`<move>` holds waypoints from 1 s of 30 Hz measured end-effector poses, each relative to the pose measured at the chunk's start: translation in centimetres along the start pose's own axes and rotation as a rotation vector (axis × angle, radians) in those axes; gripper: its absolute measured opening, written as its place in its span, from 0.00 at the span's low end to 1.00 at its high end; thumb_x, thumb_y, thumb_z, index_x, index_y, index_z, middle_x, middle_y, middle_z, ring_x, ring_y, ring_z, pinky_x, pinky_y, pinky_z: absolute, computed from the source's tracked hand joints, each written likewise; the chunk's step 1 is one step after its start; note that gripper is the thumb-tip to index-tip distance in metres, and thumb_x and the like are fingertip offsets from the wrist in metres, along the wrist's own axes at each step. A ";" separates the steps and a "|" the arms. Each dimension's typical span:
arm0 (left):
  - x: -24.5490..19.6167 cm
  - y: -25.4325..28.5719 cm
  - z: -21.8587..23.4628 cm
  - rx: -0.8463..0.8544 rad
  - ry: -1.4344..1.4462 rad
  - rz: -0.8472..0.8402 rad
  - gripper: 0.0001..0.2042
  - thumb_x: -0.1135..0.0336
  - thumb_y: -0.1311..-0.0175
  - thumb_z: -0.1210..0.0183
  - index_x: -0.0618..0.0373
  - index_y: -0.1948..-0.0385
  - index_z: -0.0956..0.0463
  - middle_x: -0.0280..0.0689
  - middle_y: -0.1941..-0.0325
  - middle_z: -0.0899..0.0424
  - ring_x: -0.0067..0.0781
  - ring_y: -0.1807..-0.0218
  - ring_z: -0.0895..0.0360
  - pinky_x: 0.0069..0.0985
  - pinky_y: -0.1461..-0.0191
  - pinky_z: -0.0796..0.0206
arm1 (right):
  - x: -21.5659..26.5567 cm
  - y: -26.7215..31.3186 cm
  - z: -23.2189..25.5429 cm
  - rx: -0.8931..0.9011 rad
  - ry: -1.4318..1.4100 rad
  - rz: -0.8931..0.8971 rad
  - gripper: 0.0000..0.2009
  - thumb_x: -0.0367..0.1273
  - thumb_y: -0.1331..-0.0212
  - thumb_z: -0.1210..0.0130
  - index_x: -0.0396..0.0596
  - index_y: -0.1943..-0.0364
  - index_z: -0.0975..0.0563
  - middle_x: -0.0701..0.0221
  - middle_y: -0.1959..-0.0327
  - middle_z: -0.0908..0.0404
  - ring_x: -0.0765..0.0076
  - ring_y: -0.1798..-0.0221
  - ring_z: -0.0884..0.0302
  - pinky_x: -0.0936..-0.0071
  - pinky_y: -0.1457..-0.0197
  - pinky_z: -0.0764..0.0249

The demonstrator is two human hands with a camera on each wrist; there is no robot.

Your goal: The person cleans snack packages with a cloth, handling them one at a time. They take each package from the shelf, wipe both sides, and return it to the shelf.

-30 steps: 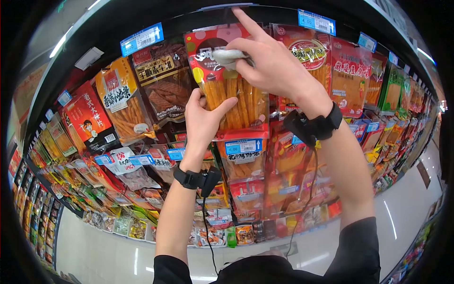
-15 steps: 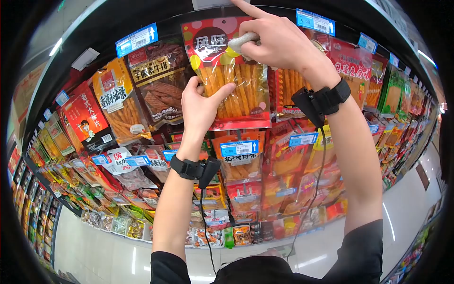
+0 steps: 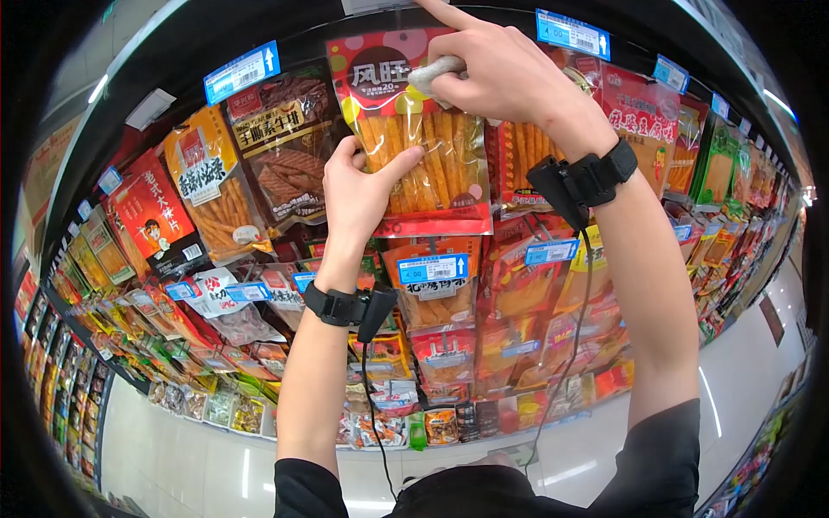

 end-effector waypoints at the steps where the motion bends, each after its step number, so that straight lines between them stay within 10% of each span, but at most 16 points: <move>1: 0.3 0.1 0.0 0.004 -0.002 0.036 0.21 0.64 0.45 0.27 0.69 0.57 0.25 0.46 0.61 0.12 0.25 0.61 0.14 0.21 0.59 0.23 | 0.0 0.0 0.0 0.000 -0.001 -0.002 0.15 0.38 0.45 0.45 0.38 0.79 0.22 0.44 0.29 0.38 0.41 0.68 0.17 0.58 0.59 0.20; 10: 0.2 0.7 0.1 0.015 -0.011 0.036 0.22 0.64 0.45 0.27 0.68 0.55 0.26 0.46 0.60 0.12 0.27 0.60 0.14 0.23 0.58 0.23 | -0.4 0.5 -0.8 0.077 0.039 -0.062 0.13 0.37 0.48 0.45 0.41 0.72 0.18 0.46 0.27 0.40 0.41 0.65 0.16 0.59 0.57 0.18; 15: 1.9 1.1 0.2 -0.008 -0.165 0.034 0.30 0.63 0.46 0.26 0.67 0.45 0.31 0.48 0.52 0.15 0.33 0.53 0.16 0.31 0.50 0.24 | -0.3 4.8 -2.5 -0.078 0.064 0.121 0.07 0.32 0.52 0.43 0.45 0.70 0.21 0.66 0.28 0.33 0.54 0.66 0.15 0.63 0.64 0.21; 20: -1.4 3.2 -0.9 -0.415 -0.831 -0.481 0.39 0.66 0.45 0.30 0.63 0.33 0.43 0.49 0.35 0.35 0.47 0.43 0.27 0.36 0.42 0.31 | -2.4 10.2 -1.5 -0.084 -0.063 0.045 0.07 0.30 0.52 0.44 0.43 0.69 0.21 0.64 0.28 0.33 0.52 0.65 0.16 0.63 0.62 0.21; 21: -2.6 3.8 -1.9 -0.455 -0.775 -0.587 0.30 0.70 0.44 0.32 0.61 0.38 0.33 0.46 0.42 0.26 0.48 0.46 0.24 0.36 0.43 0.31 | -3.6 11.2 -1.3 -0.120 -0.086 -0.044 0.08 0.29 0.52 0.44 0.43 0.68 0.21 0.63 0.28 0.33 0.51 0.63 0.16 0.64 0.60 0.21; 24: -2.4 3.9 -4.9 -0.071 -0.465 -0.519 0.18 0.72 0.42 0.34 0.60 0.49 0.24 0.42 0.52 0.20 0.39 0.53 0.20 0.31 0.49 0.28 | -7.4 14.5 -0.8 -0.156 -0.135 -0.226 0.11 0.29 0.51 0.45 0.41 0.64 0.19 0.59 0.29 0.31 0.50 0.52 0.17 0.65 0.48 0.23; 25: -2.3 4.7 -6.7 -0.032 -0.176 -0.219 0.09 0.72 0.40 0.36 0.61 0.59 0.20 0.40 0.60 0.18 0.30 0.60 0.19 0.26 0.57 0.27 | -9.0 15.7 -1.0 -0.257 -0.149 -0.254 0.11 0.29 0.51 0.45 0.40 0.63 0.19 0.57 0.31 0.30 0.51 0.49 0.18 0.65 0.46 0.25; 30: 0.3 5.2 -12.1 0.096 -0.164 -0.107 0.17 0.71 0.37 0.36 0.63 0.47 0.25 0.40 0.49 0.19 0.29 0.51 0.20 0.24 0.54 0.27 | -13.4 21.0 -0.8 -0.356 -0.316 -0.477 0.15 0.35 0.49 0.42 0.40 0.61 0.18 0.51 0.42 0.24 0.47 0.41 0.23 0.61 0.39 0.28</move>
Point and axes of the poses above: each hand's wrist, its own y-axis away from the middle knuckle, its own z-axis out of the back of the hand, x = y × z, the point moved 3 cm from there along -y, towards the middle knuckle
